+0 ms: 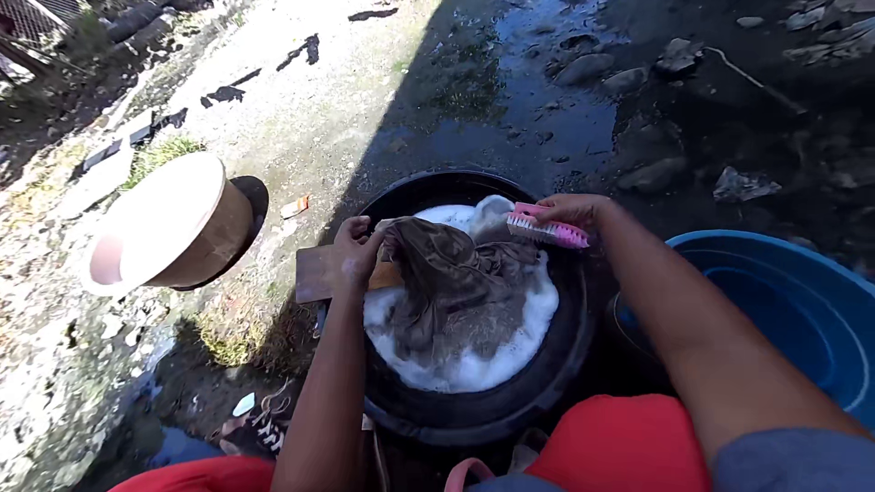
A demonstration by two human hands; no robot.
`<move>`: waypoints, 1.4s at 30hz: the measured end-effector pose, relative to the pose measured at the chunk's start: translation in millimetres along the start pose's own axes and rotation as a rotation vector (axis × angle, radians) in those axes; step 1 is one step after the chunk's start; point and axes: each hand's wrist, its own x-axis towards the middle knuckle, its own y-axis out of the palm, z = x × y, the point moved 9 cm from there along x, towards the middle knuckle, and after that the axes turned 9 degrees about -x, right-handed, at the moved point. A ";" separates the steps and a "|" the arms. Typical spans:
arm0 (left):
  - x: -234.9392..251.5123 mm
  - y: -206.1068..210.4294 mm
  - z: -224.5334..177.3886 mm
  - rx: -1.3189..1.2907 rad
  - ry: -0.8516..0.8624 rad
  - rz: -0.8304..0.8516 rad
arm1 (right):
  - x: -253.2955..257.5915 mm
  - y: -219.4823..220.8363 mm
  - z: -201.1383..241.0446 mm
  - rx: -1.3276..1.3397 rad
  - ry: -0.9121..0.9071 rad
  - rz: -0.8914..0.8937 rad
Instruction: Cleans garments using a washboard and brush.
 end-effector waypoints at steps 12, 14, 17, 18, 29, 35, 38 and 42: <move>-124.0 135.8 257.2 -0.604 -0.983 -0.228 | -13.7 6.1 28.2 0.275 -0.184 -0.015; -119.4 137.2 251.3 -0.698 -0.999 -0.262 | -15.1 6.3 28.4 0.308 -0.204 -0.004; -116.6 129.5 214.9 -0.718 -0.957 -0.251 | -14.6 4.2 31.5 0.379 -0.277 -0.010; -107.5 119.2 195.2 -0.705 -0.849 -0.275 | -14.3 3.5 35.1 0.426 -0.324 -0.010; -36.3 36.4 -90.9 -0.538 -0.183 0.203 | -24.3 33.9 97.6 0.640 -0.660 -0.006; -50.0 -0.6 -192.5 -0.381 0.037 0.450 | -9.2 77.5 107.5 0.589 -0.559 0.006; -57.7 -22.4 -224.1 -0.418 0.099 0.459 | -14.1 111.6 124.2 0.524 -0.580 0.090; -68.6 -54.9 -232.1 -0.425 0.152 0.466 | -38.1 160.2 137.9 0.348 -0.611 0.341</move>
